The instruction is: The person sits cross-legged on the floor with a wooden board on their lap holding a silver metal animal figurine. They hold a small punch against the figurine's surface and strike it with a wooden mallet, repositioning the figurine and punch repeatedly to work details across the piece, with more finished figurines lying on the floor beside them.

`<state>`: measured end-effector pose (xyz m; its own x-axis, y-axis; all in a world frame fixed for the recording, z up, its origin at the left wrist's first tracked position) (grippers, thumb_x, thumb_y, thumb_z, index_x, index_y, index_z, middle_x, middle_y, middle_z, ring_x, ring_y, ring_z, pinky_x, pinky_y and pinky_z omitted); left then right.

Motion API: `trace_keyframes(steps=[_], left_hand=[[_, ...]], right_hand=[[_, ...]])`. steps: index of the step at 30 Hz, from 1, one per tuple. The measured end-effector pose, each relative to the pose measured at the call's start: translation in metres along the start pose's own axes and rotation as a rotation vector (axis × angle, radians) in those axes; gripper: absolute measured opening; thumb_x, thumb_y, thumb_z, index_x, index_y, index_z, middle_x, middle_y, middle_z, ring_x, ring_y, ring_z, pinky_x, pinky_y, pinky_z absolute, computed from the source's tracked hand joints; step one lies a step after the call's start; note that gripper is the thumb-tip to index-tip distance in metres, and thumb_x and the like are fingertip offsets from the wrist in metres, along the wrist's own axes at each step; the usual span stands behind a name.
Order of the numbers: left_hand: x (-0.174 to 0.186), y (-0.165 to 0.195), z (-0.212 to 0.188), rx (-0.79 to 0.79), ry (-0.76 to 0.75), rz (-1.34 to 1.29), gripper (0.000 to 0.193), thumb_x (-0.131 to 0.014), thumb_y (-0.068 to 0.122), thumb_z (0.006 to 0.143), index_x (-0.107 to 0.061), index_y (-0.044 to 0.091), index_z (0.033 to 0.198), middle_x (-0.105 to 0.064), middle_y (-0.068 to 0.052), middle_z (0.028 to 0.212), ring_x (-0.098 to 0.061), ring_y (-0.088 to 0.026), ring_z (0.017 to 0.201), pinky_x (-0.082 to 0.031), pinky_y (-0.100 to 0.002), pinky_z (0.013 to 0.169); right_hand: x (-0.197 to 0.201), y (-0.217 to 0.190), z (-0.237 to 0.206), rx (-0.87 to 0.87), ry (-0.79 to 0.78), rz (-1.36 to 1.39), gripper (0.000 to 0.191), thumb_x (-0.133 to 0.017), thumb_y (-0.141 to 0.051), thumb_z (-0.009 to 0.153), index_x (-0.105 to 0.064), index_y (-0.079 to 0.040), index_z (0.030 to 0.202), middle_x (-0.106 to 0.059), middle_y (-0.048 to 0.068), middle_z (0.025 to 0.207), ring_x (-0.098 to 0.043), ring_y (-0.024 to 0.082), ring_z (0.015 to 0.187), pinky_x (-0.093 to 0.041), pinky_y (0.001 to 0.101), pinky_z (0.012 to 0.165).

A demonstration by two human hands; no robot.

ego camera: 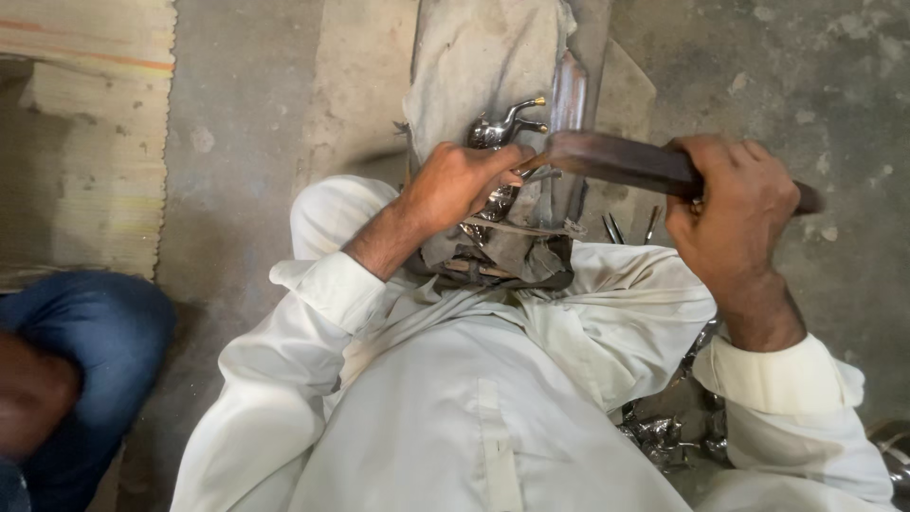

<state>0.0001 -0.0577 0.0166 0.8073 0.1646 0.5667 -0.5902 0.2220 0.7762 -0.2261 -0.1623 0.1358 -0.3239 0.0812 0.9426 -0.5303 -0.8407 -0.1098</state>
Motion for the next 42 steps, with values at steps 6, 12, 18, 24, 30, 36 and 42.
trace_keyframes(steps=[6,12,18,24,30,36,42], left_hand=[[-0.002,0.001,0.001,-0.086,0.049,-0.003,0.054,-0.064,-0.006,0.082,-0.06,0.013,0.132,-0.079,-0.008,0.1,-0.075,-0.014,0.07,-0.056,-0.031,0.056],[-0.006,-0.007,0.001,-0.013,-0.021,-0.001,0.054,-0.066,-0.008,0.083,-0.06,0.014,0.132,-0.08,-0.005,0.099,-0.073,-0.019,0.06,-0.056,-0.034,0.056],[0.0,-0.002,0.001,-0.118,0.022,0.02,0.055,-0.066,-0.009,0.081,-0.059,0.014,0.132,-0.08,-0.004,0.099,-0.076,-0.021,0.071,-0.057,-0.035,0.06],[-0.004,-0.002,0.003,-0.031,-0.041,0.018,0.055,-0.067,-0.006,0.081,-0.062,0.015,0.132,-0.08,-0.004,0.096,-0.073,-0.019,0.059,-0.057,-0.034,0.055],[-0.001,-0.003,0.004,-0.05,-0.046,0.012,0.051,-0.069,-0.004,0.086,-0.062,0.015,0.133,-0.079,-0.006,0.088,-0.07,-0.017,0.056,-0.055,-0.034,0.056],[0.004,0.005,0.002,-0.236,0.07,0.017,0.058,-0.066,-0.009,0.077,-0.061,0.013,0.131,-0.079,-0.006,0.095,-0.079,-0.021,0.083,-0.058,-0.034,0.063],[0.003,0.005,0.001,-0.214,0.068,0.124,0.042,-0.075,0.002,0.09,-0.064,0.015,0.128,-0.076,-0.007,0.085,-0.075,-0.025,0.074,-0.058,-0.037,0.065]], right_hand=[[0.002,-0.003,-0.002,0.03,0.042,-0.109,0.025,-0.077,0.002,0.087,-0.071,-0.007,0.109,-0.068,0.012,0.095,-0.064,0.034,0.088,-0.047,0.042,0.077],[0.001,-0.004,-0.002,0.06,0.052,-0.151,0.025,-0.076,0.001,0.086,-0.07,-0.006,0.109,-0.067,0.013,0.096,-0.063,0.034,0.086,-0.047,0.0427,0.075],[-0.008,0.005,-0.009,0.036,0.048,-0.161,0.026,-0.076,0.001,0.083,-0.069,-0.007,0.106,-0.065,0.013,0.092,-0.063,0.035,0.086,-0.047,0.0436,0.075],[-0.011,0.012,-0.019,0.026,0.037,-0.128,0.025,-0.077,-0.001,0.084,-0.068,-0.007,0.107,-0.067,0.015,0.095,-0.064,0.037,0.089,-0.048,0.0438,0.078],[-0.008,0.016,-0.017,-0.058,0.08,0.1,0.021,-0.076,-0.002,0.09,-0.065,-0.005,0.108,-0.066,0.015,0.096,-0.065,0.034,0.09,-0.05,0.0416,0.08],[-0.007,0.02,-0.015,-0.278,0.132,0.486,0.022,-0.073,-0.013,0.094,-0.06,-0.007,0.11,-0.065,0.009,0.085,-0.066,0.03,0.076,-0.051,0.0416,0.075],[0.001,0.008,-0.016,-0.137,0.158,0.383,0.029,-0.071,-0.001,0.089,-0.063,-0.005,0.116,-0.065,0.015,0.103,-0.066,0.033,0.094,-0.051,0.0435,0.083]])
Point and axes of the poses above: each hand's wrist, its own z-axis towards the middle knuckle, its own x-axis out of the back of the hand, y = z × x, the point moved 6 cm from there along z, towards the middle knuckle
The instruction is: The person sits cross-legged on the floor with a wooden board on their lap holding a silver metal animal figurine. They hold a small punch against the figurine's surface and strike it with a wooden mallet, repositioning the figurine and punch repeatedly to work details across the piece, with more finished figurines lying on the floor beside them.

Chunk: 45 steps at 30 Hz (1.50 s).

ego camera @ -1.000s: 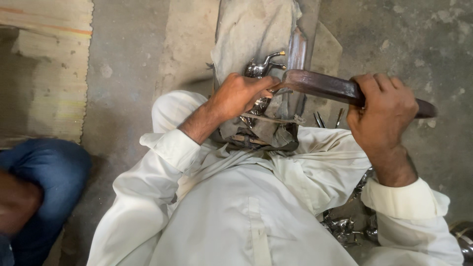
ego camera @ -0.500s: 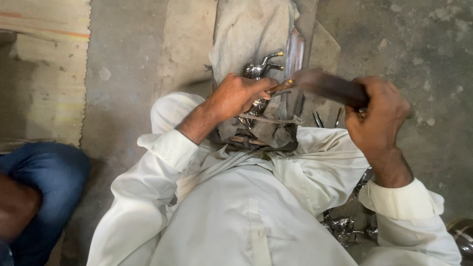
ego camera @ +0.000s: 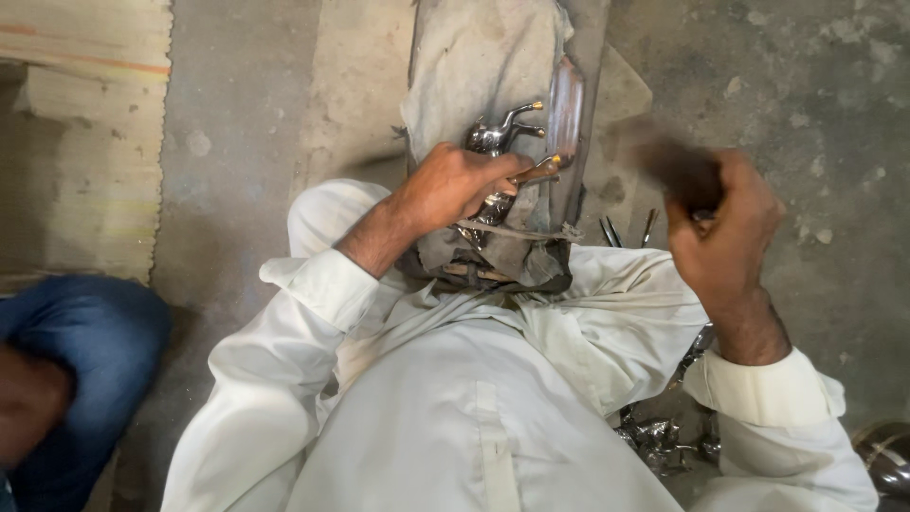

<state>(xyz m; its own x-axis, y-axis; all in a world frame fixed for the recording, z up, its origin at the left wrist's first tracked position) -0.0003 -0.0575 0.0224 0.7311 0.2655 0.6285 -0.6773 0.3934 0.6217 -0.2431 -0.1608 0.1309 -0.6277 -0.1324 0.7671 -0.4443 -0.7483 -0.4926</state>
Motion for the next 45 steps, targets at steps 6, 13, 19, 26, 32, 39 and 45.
trace_keyframes(steps=[6,13,19,26,32,39,45], left_hand=[[0.007,0.006,0.001,-0.056,0.016,-0.065,0.047,-0.069,-0.003,0.085,-0.062,0.014,0.128,-0.078,-0.004,0.09,-0.076,-0.026,0.078,-0.059,-0.037,0.068],[0.002,0.001,0.004,-0.044,-0.019,-0.073,0.046,-0.069,-0.004,0.086,-0.063,0.013,0.128,-0.078,-0.006,0.09,-0.076,-0.027,0.078,-0.058,-0.038,0.067],[-0.002,-0.003,0.002,-0.027,-0.027,-0.112,0.041,-0.069,-0.004,0.089,-0.064,0.014,0.126,-0.079,-0.005,0.09,-0.077,-0.025,0.08,-0.059,-0.037,0.066],[-0.003,-0.002,0.0,-0.066,-0.044,-0.063,0.043,-0.071,0.001,0.087,-0.065,0.015,0.127,-0.077,-0.006,0.087,-0.076,-0.025,0.076,-0.058,-0.038,0.064],[-0.002,0.0,0.002,-0.083,-0.064,-0.041,0.038,-0.075,0.007,0.09,-0.065,0.014,0.126,-0.073,-0.007,0.084,-0.073,-0.026,0.072,-0.055,-0.04,0.061],[0.014,-0.001,-0.006,-0.041,0.039,-0.231,0.037,-0.062,-0.008,0.091,-0.065,0.009,0.124,-0.08,-0.006,0.113,-0.082,-0.02,0.095,-0.058,-0.031,0.059],[0.031,-0.007,-0.021,0.182,0.372,-0.287,0.027,-0.077,0.008,0.099,-0.063,0.003,0.121,-0.078,-0.008,0.103,-0.081,-0.02,0.095,-0.063,-0.031,0.079]], right_hand=[[-0.007,0.009,-0.009,0.083,-0.076,-0.3,0.029,-0.074,0.002,0.086,-0.068,-0.004,0.113,-0.068,0.015,0.101,-0.066,0.037,0.096,-0.05,0.0431,0.085],[-0.006,0.014,-0.012,0.06,-0.059,-0.283,0.027,-0.074,0.001,0.085,-0.066,-0.003,0.111,-0.068,0.015,0.098,-0.065,0.035,0.088,-0.05,0.0427,0.079],[-0.006,0.004,-0.012,0.085,-0.067,-0.34,0.026,-0.077,0.0,0.085,-0.065,-0.004,0.107,-0.065,0.015,0.09,-0.064,0.035,0.082,-0.048,0.0444,0.075],[-0.007,0.01,-0.019,0.071,-0.036,-0.242,0.023,-0.072,0.001,0.088,-0.063,-0.005,0.108,-0.064,0.012,0.093,-0.064,0.032,0.085,-0.049,0.0413,0.078],[-0.008,0.008,-0.02,0.075,-0.036,-0.357,0.024,-0.075,-0.001,0.089,-0.066,-0.008,0.11,-0.063,0.011,0.09,-0.062,0.033,0.085,-0.046,0.0429,0.076],[-0.019,0.01,-0.024,0.083,-0.168,-0.443,0.035,-0.073,-0.001,0.08,-0.067,-0.008,0.114,-0.067,0.013,0.098,-0.064,0.039,0.089,-0.048,0.0464,0.077],[-0.048,0.044,-0.041,-0.297,-0.272,0.204,0.025,-0.078,-0.02,0.091,-0.066,-0.007,0.11,-0.072,0.005,0.094,-0.068,0.014,0.087,-0.052,0.0317,0.076]])
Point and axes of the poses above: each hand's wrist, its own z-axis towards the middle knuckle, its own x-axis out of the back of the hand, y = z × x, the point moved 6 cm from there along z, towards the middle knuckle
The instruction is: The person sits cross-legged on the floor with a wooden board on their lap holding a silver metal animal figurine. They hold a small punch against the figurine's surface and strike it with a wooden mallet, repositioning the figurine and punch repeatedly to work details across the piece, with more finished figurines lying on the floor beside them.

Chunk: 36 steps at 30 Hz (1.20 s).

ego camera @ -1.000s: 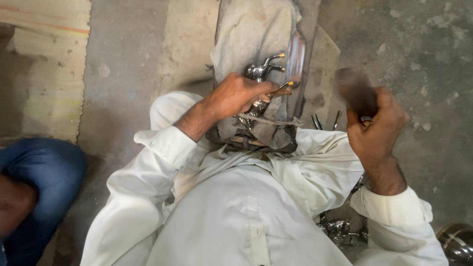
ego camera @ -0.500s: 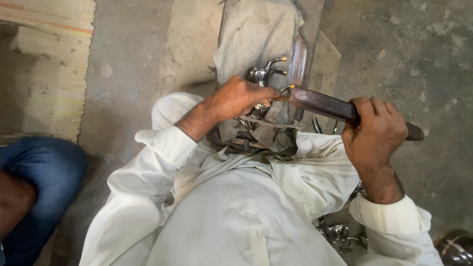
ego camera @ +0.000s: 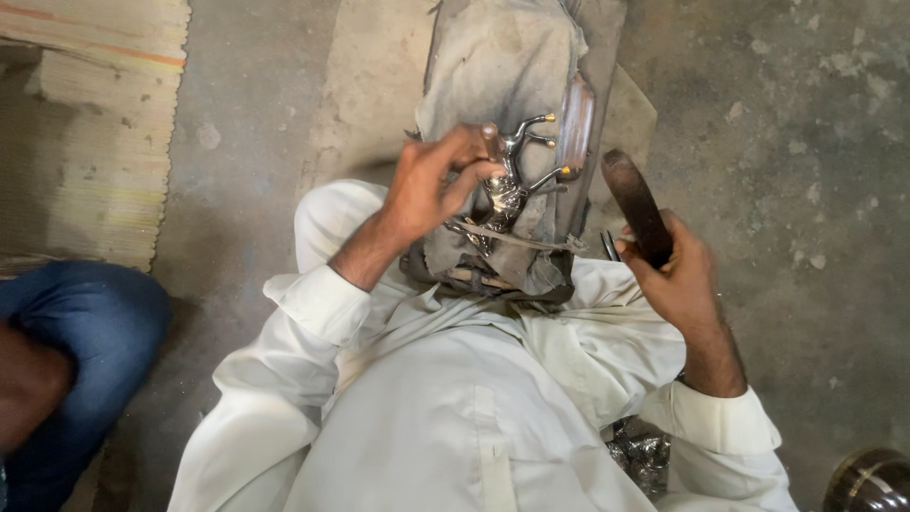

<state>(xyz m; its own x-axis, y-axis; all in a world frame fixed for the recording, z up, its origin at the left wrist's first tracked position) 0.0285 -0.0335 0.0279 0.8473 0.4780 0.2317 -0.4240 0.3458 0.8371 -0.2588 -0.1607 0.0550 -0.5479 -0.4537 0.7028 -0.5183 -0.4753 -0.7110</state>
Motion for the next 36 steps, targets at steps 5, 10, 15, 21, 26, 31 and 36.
trace_keyframes(steps=[5,10,15,21,26,31,36], left_hand=[[-0.016,0.003,-0.012,0.072,-0.05,0.083,0.029,-0.079,0.011,0.098,-0.062,0.002,0.12,-0.075,-0.013,0.098,-0.079,-0.023,0.091,-0.061,-0.033,0.077],[-0.022,0.006,-0.015,0.034,0.014,0.165,0.03,-0.079,0.01,0.096,-0.062,0.005,0.12,-0.076,-0.012,0.095,-0.076,-0.023,0.085,-0.059,-0.033,0.071],[-0.008,-0.018,-0.011,0.355,0.156,-0.216,0.028,-0.075,0.005,0.098,-0.059,0.002,0.121,-0.078,-0.007,0.089,-0.076,-0.009,0.084,-0.064,-0.027,0.072],[0.006,-0.031,0.0,0.483,0.113,-0.311,0.033,-0.074,0.003,0.095,-0.055,0.001,0.121,-0.077,-0.005,0.087,-0.075,-0.008,0.081,-0.065,-0.024,0.068],[-0.011,-0.021,0.022,0.315,-0.131,-0.165,0.034,-0.078,0.005,0.093,-0.061,0.004,0.123,-0.078,-0.009,0.09,-0.077,-0.012,0.084,-0.063,-0.029,0.07],[-0.036,-0.01,0.045,0.139,-0.339,-0.017,0.039,-0.081,0.009,0.09,-0.06,0.006,0.123,-0.079,-0.016,0.095,-0.08,-0.026,0.089,-0.061,-0.038,0.075],[-0.045,-0.008,0.054,0.077,-0.449,0.157,0.045,-0.08,0.012,0.086,-0.06,0.009,0.126,-0.078,-0.016,0.091,-0.077,-0.034,0.086,-0.057,-0.042,0.074]], right_hand=[[-0.016,0.006,0.0,-0.144,-0.087,-0.099,0.032,-0.082,-0.026,0.091,-0.064,-0.004,0.107,-0.06,0.01,0.076,-0.052,0.012,0.07,-0.046,0.0319,0.063],[-0.01,-0.011,0.007,-0.103,-0.049,-0.254,0.033,-0.082,-0.025,0.09,-0.066,-0.004,0.109,-0.062,0.009,0.069,-0.055,0.012,0.058,-0.044,0.0323,0.057],[-0.022,-0.002,0.006,-0.098,0.008,0.015,0.027,-0.081,-0.015,0.093,-0.064,-0.002,0.108,-0.065,0.002,0.079,-0.056,0.006,0.073,-0.046,0.0276,0.063],[-0.068,0.028,-0.002,-0.137,-0.046,0.321,0.027,-0.08,-0.012,0.092,-0.066,-0.002,0.112,-0.065,-0.002,0.092,-0.058,0.006,0.084,-0.05,0.0254,0.074],[-0.078,0.049,0.003,-0.233,-0.106,0.469,0.029,-0.08,-0.013,0.091,-0.065,-0.003,0.113,-0.066,-0.002,0.089,-0.06,0.006,0.08,-0.05,0.0246,0.072],[-0.061,0.053,0.013,-0.231,-0.109,0.503,0.03,-0.08,-0.013,0.09,-0.065,-0.004,0.115,-0.065,-0.003,0.091,-0.059,0.005,0.08,-0.05,0.0242,0.071],[-0.039,0.053,0.024,-0.208,-0.06,0.363,0.029,-0.08,-0.012,0.091,-0.066,-0.004,0.115,-0.065,-0.003,0.092,-0.058,0.006,0.08,-0.049,0.0254,0.071]])
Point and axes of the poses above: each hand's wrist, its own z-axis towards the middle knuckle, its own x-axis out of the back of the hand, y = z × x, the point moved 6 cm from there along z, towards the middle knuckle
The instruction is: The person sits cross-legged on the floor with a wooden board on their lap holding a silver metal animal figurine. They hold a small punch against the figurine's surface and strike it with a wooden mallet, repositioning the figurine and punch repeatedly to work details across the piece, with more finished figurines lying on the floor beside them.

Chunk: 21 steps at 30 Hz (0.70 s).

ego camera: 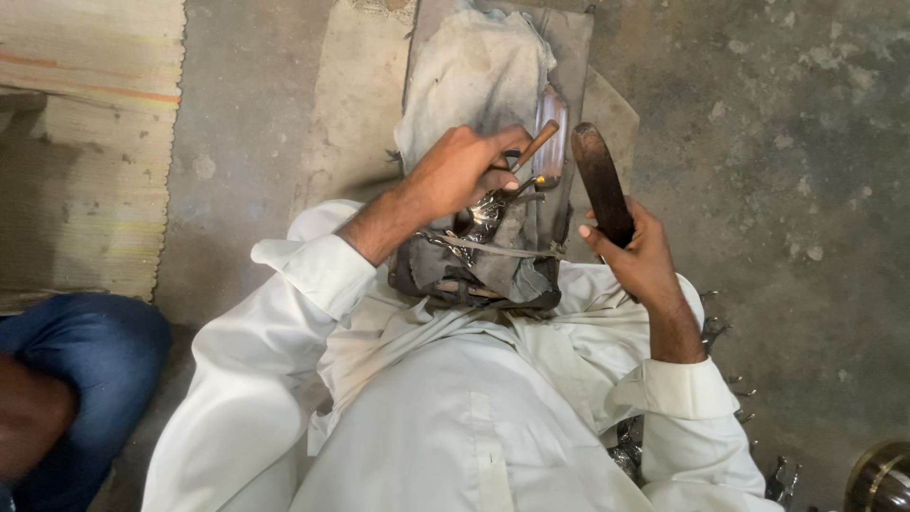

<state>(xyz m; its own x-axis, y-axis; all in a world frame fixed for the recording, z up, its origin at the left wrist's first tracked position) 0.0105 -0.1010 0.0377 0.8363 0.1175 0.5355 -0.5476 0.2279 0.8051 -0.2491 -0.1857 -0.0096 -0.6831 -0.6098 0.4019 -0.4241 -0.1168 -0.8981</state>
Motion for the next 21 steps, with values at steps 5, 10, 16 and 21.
trace_keyframes(steps=[5,10,16,21], left_hand=[[-0.005,0.001,0.002,-0.007,-0.017,0.084,0.044,-0.08,0.013,0.088,-0.059,0.011,0.126,-0.078,-0.013,0.09,-0.075,-0.035,0.086,-0.056,-0.047,0.074],[-0.006,-0.001,0.006,0.007,-0.043,0.104,0.04,-0.079,0.013,0.087,-0.059,0.009,0.121,-0.078,-0.013,0.089,-0.076,-0.035,0.086,-0.056,-0.048,0.073],[-0.006,0.001,0.007,0.016,-0.057,0.114,0.038,-0.079,0.013,0.087,-0.06,0.009,0.121,-0.077,-0.014,0.085,-0.074,-0.036,0.084,-0.054,-0.049,0.072],[-0.006,0.0,0.006,0.024,-0.059,0.123,0.042,-0.079,0.014,0.087,-0.059,0.008,0.123,-0.077,-0.015,0.084,-0.073,-0.038,0.082,-0.053,-0.049,0.07]], right_hand=[[0.02,-0.02,0.007,0.122,0.23,-0.31,0.026,-0.084,-0.013,0.094,-0.067,-0.002,0.11,-0.065,0.002,0.089,-0.06,0.008,0.081,-0.05,0.0283,0.073],[0.03,-0.049,0.022,0.282,0.318,-0.289,0.029,-0.081,-0.02,0.098,-0.066,-0.006,0.12,-0.07,0.007,0.097,-0.067,0.019,0.085,-0.052,0.0359,0.076],[0.049,-0.073,0.03,0.259,0.178,-0.845,0.033,-0.08,-0.022,0.09,-0.067,-0.008,0.117,-0.071,0.016,0.085,-0.071,0.039,0.08,-0.051,0.0475,0.073],[0.055,-0.078,0.029,0.212,0.195,-0.814,0.029,-0.08,-0.024,0.095,-0.065,-0.007,0.113,-0.072,0.017,0.088,-0.07,0.039,0.082,-0.051,0.0467,0.072]])
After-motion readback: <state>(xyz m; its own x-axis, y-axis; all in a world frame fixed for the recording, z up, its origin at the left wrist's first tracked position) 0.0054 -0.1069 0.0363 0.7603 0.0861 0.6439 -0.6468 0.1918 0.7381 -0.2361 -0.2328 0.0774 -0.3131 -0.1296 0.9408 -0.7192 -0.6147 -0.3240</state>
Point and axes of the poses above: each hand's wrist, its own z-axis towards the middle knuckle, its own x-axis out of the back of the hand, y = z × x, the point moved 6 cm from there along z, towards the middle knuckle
